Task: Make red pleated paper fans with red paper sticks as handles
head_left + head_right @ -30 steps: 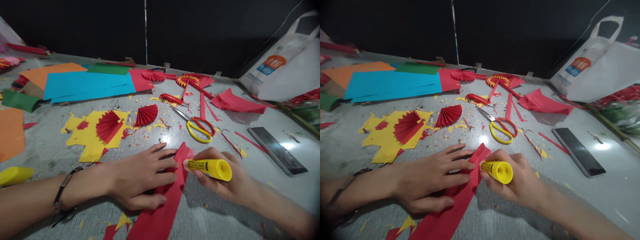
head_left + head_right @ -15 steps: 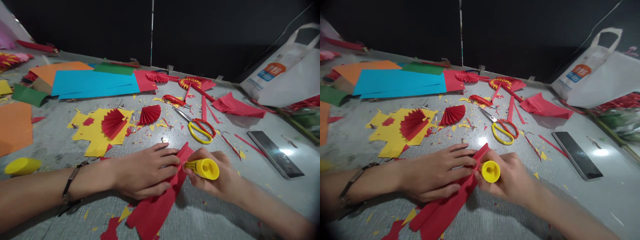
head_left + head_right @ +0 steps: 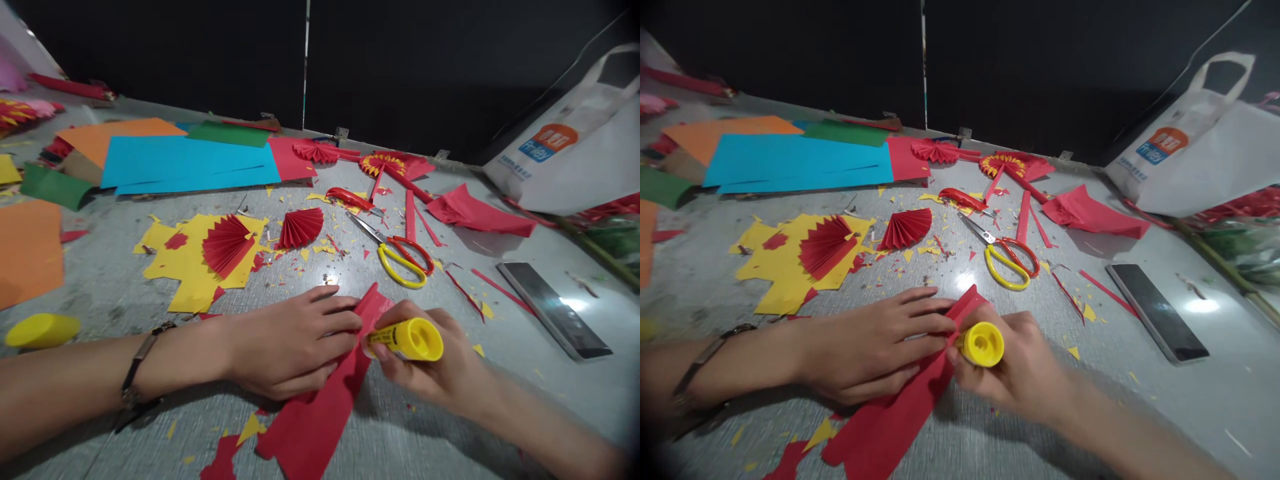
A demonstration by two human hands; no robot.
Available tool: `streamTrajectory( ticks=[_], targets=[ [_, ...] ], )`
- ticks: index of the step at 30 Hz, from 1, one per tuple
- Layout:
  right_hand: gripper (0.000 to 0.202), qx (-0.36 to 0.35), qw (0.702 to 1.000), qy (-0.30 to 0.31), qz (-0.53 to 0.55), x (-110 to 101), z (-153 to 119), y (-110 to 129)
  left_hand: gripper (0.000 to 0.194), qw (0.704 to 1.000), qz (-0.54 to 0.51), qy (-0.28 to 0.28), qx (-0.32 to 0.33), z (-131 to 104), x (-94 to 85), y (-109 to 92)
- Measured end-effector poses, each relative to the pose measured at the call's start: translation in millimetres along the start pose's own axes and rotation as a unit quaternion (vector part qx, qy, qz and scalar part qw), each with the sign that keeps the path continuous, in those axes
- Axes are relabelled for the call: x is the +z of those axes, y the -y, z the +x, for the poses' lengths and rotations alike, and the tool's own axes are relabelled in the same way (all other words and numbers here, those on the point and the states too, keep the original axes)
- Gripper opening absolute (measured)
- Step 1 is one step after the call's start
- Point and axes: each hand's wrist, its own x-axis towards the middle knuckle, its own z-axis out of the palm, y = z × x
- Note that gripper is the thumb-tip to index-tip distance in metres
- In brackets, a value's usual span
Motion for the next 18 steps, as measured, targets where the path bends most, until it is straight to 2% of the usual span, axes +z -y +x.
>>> streamTrajectory(
  ticks=[5, 10, 15, 18],
  targets=[
    [0.016, 0.016, 0.999, -0.027, -0.01, 0, -5, -9, 0.037, 0.999, 0.027, 0.021, 0.005, 0, 0.0, 0],
    [0.011, 0.023, 0.998, -0.051, -0.005, -3, -4, -20, 0.046, 1.0, 0.029, 0.004, 0.01, 1, 0.7, 1],
    [0.011, -0.024, 0.998, -0.036, -0.051, -6, -4, -20, 0.053, 1.0, 0.014, 0.006, 0.015, 1, -0.1, 2],
    [0.008, -0.088, 0.991, -0.018, -0.098, -7, -3, -13, 0.053, 1.0, 0.01, 0.004, 0.009, 1, 0.5, 2]
  ],
)
